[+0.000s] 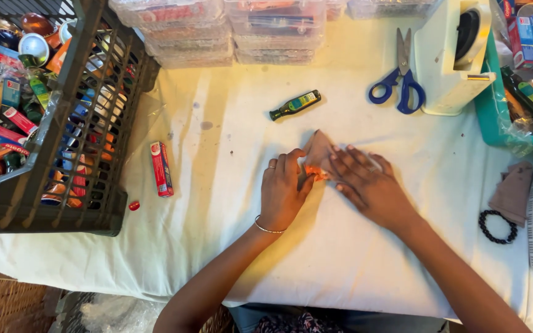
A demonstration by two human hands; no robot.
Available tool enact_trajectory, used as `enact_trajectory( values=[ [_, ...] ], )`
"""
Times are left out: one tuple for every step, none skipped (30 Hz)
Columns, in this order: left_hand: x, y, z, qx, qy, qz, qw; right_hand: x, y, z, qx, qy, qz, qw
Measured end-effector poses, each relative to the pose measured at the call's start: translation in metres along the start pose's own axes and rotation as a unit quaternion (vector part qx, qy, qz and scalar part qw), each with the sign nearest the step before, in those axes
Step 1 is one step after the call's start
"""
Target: The person opens a clear plastic container on the table, places a packaged item inside, and closes it. They then pick up a small bottle from a crate, set it on the table, and wrap a boxed item with a small cloth, folding the cloth around it by hand.
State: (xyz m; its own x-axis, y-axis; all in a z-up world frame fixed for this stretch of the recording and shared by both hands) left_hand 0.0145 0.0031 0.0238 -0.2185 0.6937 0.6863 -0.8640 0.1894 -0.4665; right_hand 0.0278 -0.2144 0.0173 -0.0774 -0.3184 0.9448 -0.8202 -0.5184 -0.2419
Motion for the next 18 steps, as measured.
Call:
enact_trajectory(
  values=[
    [-0.001,0.001,0.0,-0.005,-0.005,0.0,1.0,0.001,0.001,0.005,-0.012,0.019,0.003,1.0],
    [-0.002,0.001,-0.001,-0.006,-0.005,-0.001,1.0,0.0,0.003,0.012,-0.013,0.019,0.004,1.0],
    [-0.003,0.002,-0.003,-0.004,-0.006,-0.001,1.0,-0.002,0.004,0.019,-0.041,0.004,0.007,0.999],
    [-0.004,0.002,-0.004,-0.002,-0.006,-0.004,1.0,-0.003,0.006,0.026,-0.071,-0.012,0.01,0.997],
    [-0.003,0.001,-0.004,-0.004,-0.005,-0.007,1.0,-0.001,0.007,0.027,-0.074,-0.012,0.011,0.997],
    [-0.002,0.0,-0.003,-0.01,-0.002,0.002,1.0,0.001,0.007,0.029,-0.092,-0.057,0.031,0.994],
    [-0.001,-0.001,-0.003,-0.016,0.001,0.01,1.0,0.004,0.007,0.03,-0.11,-0.102,0.051,0.987],
    [0.001,-0.001,-0.001,-0.014,0.002,0.009,1.0,0.001,0.008,0.028,-0.111,-0.103,0.049,0.987],
    [0.003,-0.001,0.002,-0.034,0.017,0.029,0.999,-0.002,0.008,0.026,-0.094,-0.111,0.05,0.988],
    [0.005,-0.003,0.005,-0.055,0.032,0.05,0.997,-0.004,0.008,0.024,-0.076,-0.119,0.052,0.989],
    [0.011,-0.004,0.015,-0.055,0.032,0.05,0.997,-0.004,0.007,0.018,-0.077,-0.119,0.051,0.989],
    [0.018,-0.007,0.026,-0.115,0.04,0.068,0.99,-0.004,0.004,0.012,-0.036,-0.09,0.039,0.995],
    [0.024,-0.01,0.036,-0.175,0.047,0.086,0.98,-0.004,0.001,0.005,0.004,-0.061,0.027,0.998],
    [0.046,-0.016,0.058,-0.174,0.049,0.085,0.98,-0.002,0.0,0.004,0.002,-0.06,0.025,0.998],
    [0.067,-0.022,0.08,-0.285,0.038,0.099,0.953,0.0,-0.001,0.001,0.023,-0.039,0.021,0.999],
    [0.089,-0.025,0.102,-0.389,0.028,0.109,0.914,0.001,0.0,-0.003,0.044,-0.021,0.013,0.999],
    [0.107,-0.025,0.113,-0.384,0.03,0.107,0.917,0.0,0.0,-0.003,0.043,-0.024,0.008,0.999],
    [0.124,-0.025,0.128,-0.38,0.057,0.089,0.919,-0.001,-0.001,-0.002,0.038,-0.017,0.004,0.999]
  ],
)
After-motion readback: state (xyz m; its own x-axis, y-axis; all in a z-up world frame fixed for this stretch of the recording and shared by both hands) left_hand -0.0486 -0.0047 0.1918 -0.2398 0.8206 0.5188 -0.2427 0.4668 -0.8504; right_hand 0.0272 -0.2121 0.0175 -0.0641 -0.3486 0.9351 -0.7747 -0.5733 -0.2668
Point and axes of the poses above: each hand's wrist, its own y-axis away from the middle knuckle, its own x-axis out of the back of the hand, z = x × y, the point moved 1 cm from there along -y, towards the middle knuckle, and after that the axes turned 6 degrees about -x, right-handed, at the moved point
